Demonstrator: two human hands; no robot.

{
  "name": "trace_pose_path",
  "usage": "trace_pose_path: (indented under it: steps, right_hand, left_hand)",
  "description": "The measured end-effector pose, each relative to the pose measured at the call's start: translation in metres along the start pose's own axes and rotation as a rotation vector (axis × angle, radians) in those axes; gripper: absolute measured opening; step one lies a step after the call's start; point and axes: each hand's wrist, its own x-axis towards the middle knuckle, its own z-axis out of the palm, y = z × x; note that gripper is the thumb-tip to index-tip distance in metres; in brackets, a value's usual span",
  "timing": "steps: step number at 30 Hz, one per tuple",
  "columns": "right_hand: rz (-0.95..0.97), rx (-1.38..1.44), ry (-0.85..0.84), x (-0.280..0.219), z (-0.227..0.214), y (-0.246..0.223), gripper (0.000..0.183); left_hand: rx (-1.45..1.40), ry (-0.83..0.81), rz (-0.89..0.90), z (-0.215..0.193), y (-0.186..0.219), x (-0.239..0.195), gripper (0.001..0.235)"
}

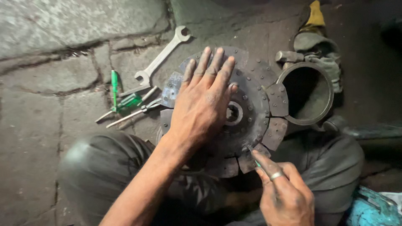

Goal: The person sits on the floor and uses a small metal tool to scrape and clean the friction surfaces of a disassembled clutch assembly. The person rotates the clutch and works on multiple segments sequentially.

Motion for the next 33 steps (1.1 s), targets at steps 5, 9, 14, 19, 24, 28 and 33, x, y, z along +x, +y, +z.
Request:
trace_pose_path:
  steps: [5,9,14,19,24,28,33]
  right_hand:
    - [0.043,-0.180,-0.056,0.002,0.006,-0.015,0.047]
    - [0.060,-0.118,-0.060,0.002,0.006,-0.020,0.050]
    - [0.134,-0.208,-0.060,-0.001,0.009,-0.025,0.048]
    - [0.063,-0.224,-0.098,0.005,0.006,-0.032,0.049]
    - [0.025,-0.275,-0.099,0.013,0.002,-0.036,0.049]
    - [-0.045,-0.210,-0.127,0.015,-0.002,-0.028,0.057]
    - [-0.074,-0.218,-0.153,0.010,-0.002,-0.019,0.057]
  left_hand:
    - [0.023,-0.042,-0.002,0.010,-0.009,-0.007,0.052]
    - [0.000,-0.048,0.000,0.011,-0.009,-0.006,0.054]
    - [-0.030,-0.068,0.026,0.008,-0.009,-0.005,0.054]
    - [-0.040,-0.070,0.027,0.008,-0.010,-0.006,0.050]
    - [-0.043,-0.069,0.024,0.010,-0.010,-0.009,0.049]
    - [-0.025,-0.068,0.040,0.010,-0.011,-0.005,0.049]
    - [-0.069,-0.051,0.019,0.008,-0.011,-0.007,0.047]
